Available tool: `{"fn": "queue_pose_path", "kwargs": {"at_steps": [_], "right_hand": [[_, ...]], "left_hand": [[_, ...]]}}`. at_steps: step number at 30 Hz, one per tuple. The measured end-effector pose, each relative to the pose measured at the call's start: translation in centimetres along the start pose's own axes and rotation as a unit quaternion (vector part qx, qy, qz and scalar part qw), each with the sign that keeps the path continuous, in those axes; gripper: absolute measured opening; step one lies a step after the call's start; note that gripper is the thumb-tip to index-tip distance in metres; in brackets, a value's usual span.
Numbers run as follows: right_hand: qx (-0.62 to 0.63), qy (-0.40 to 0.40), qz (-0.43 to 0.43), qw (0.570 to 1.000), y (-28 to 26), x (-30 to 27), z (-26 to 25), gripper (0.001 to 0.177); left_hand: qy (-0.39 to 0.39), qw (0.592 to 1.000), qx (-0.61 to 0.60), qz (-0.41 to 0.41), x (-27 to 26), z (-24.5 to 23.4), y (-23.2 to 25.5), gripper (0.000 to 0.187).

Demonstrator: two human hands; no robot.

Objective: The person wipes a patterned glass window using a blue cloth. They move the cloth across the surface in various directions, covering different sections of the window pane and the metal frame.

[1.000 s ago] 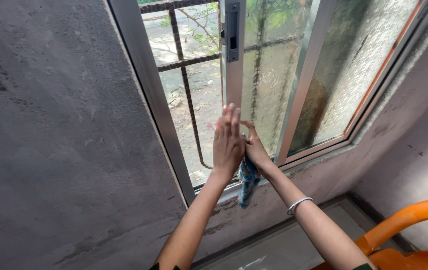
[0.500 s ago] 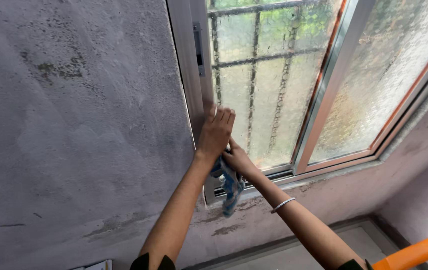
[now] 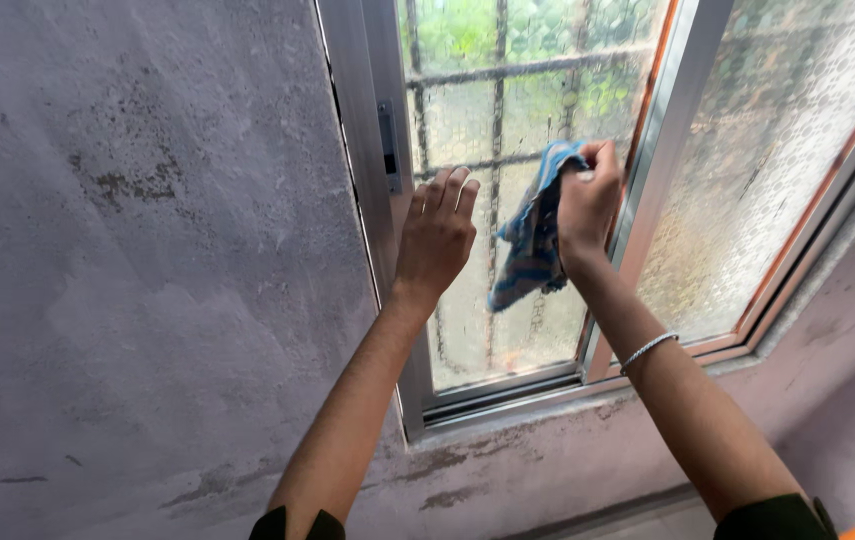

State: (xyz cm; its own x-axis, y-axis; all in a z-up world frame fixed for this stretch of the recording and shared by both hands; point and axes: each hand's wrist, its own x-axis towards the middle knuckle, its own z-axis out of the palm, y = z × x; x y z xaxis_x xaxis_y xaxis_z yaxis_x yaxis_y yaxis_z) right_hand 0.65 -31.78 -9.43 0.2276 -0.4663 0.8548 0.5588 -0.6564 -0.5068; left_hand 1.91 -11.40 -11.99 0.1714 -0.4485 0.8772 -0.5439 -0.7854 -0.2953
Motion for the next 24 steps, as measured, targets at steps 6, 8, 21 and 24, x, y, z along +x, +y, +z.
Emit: {"fn": "queue_pose_path", "kwargs": {"at_steps": [6,8,21,24], "right_hand": [[-0.006,0.022,-0.059,0.998,0.1,8.1,0.7,0.013],[-0.099,-0.092,-0.082,0.987,1.6,7.1,1.9,0.027],[-0.172,-0.018,-0.243,0.955,2.9,14.6,9.8,0.072],[-0.123,-0.094,-0.352,0.923,5.2,10.7,9.4,0.068]], "left_hand": [[0.033,0.999,-0.022,0.019,8.0,-0.2,-0.2,0.048],[0.049,0.999,0.001,-0.010,10.4,0.3,-0.7,0.052],[0.066,0.981,0.141,-0.116,11.9,3.9,-2.9,0.071],[0.051,0.974,0.187,-0.119,11.7,4.2,-3.0,0.067]]}}
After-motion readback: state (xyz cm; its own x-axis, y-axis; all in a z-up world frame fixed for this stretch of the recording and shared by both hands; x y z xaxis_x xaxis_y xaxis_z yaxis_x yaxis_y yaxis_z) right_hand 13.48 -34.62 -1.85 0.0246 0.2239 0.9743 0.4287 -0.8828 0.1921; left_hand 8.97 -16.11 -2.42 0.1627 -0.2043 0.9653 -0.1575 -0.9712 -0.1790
